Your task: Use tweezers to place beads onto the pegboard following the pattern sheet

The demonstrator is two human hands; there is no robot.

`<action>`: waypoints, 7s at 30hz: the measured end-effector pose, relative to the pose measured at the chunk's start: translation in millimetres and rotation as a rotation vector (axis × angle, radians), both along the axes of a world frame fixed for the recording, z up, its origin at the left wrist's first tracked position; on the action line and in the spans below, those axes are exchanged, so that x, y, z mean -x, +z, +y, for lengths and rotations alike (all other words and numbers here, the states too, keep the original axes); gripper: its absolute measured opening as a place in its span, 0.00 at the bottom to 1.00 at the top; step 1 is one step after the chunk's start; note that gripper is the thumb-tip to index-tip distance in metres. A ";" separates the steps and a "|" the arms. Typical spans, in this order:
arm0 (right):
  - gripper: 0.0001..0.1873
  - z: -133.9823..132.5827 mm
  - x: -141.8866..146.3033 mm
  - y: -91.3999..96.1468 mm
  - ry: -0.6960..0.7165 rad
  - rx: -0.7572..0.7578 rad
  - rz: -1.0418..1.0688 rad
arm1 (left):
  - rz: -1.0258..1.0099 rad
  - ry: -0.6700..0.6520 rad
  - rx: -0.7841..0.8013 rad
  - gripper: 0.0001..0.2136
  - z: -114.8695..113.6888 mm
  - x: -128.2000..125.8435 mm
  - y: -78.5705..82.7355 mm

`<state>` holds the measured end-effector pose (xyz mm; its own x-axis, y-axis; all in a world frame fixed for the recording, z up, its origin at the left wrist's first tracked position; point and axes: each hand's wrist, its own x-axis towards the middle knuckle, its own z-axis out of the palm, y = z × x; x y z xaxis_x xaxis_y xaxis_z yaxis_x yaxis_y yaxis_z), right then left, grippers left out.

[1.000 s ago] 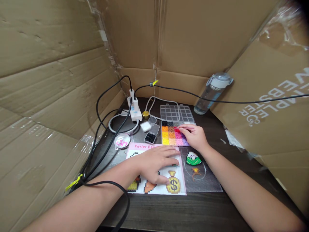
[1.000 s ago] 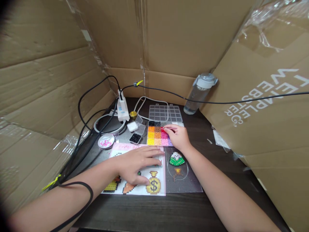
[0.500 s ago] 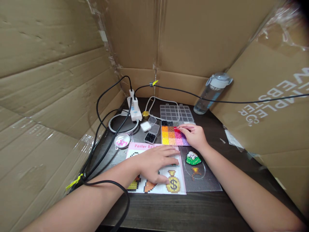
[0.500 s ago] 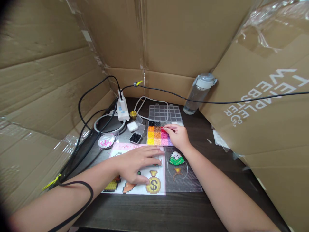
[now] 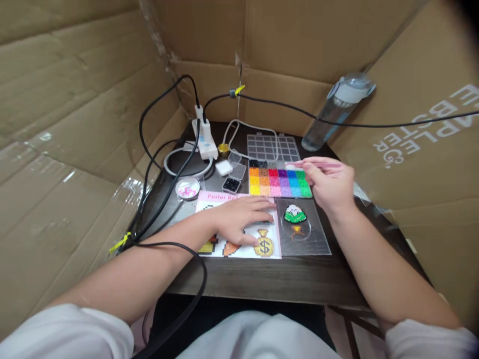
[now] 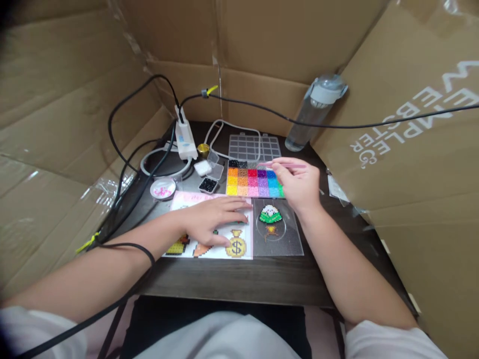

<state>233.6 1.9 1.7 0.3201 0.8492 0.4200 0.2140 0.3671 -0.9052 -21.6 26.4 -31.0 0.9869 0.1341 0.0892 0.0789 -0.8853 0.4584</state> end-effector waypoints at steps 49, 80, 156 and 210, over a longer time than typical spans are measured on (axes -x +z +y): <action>0.04 -171.9 -3.0 -61.0 -0.129 0.256 -0.128 | -0.032 -0.033 -0.030 0.33 3.4 -4.0 -4.3; 0.06 -171.3 -1.4 -56.5 -0.137 0.290 -0.140 | -0.023 -0.033 -0.041 0.34 4.4 -4.7 -5.9; 0.13 50.4 24.5 -43.8 0.129 0.243 -0.108 | -0.009 0.017 0.057 0.37 2.6 8.9 -2.5; 0.04 -167.9 -9.2 -43.0 -0.122 0.285 -0.056 | 0.019 -0.025 -0.027 0.34 6.6 -1.7 -4.5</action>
